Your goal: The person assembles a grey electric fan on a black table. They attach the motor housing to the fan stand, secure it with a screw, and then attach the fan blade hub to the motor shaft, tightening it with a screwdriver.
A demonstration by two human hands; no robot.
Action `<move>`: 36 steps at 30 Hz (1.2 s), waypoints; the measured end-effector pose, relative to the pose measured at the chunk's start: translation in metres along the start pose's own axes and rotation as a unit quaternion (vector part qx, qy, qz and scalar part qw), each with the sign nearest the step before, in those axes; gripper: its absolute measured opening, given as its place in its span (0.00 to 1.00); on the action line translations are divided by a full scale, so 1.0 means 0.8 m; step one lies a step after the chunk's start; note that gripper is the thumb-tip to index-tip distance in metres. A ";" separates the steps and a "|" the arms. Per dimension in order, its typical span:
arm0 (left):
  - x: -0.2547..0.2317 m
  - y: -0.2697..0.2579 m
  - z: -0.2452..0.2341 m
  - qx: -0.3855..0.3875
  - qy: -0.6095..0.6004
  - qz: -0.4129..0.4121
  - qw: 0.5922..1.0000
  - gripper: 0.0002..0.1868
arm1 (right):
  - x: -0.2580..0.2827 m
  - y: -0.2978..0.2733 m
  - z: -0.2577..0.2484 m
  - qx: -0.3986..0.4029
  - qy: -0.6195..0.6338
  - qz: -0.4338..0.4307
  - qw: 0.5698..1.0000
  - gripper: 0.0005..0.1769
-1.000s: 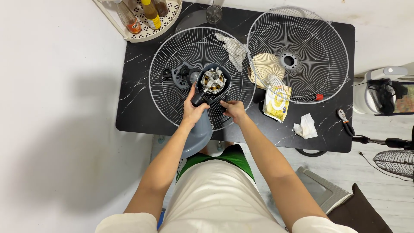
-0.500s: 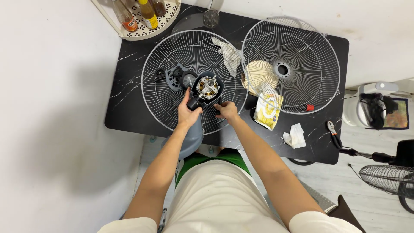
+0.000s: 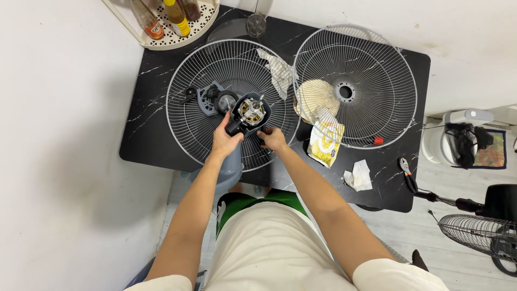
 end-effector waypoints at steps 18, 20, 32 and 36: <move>0.014 0.031 -0.017 0.123 0.168 -0.107 0.972 0.64 | 0.064 -0.049 0.024 -0.170 0.005 -0.150 0.974 0.48; 0.007 0.027 -0.018 0.117 0.163 -0.090 0.976 0.66 | 0.066 -0.060 0.024 -0.205 0.026 -0.188 0.960 0.49; -0.050 -0.004 -0.006 -0.042 0.119 0.203 0.971 0.40 | 0.157 -0.170 0.052 -0.272 -0.090 -0.484 0.827 0.25; -0.059 -0.009 -0.017 -0.042 0.069 0.233 0.969 0.33 | 0.175 -0.174 0.061 -0.190 -0.073 -0.538 0.818 0.17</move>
Point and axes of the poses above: each hand's wrist, its own y-axis towards the middle knuckle, its own z-axis out of the palm, x = y × z, the point moved 4 cm from there along y, towards the middle knuckle, and after that the axes turned 8 degrees about x, right-handed, at the moved point
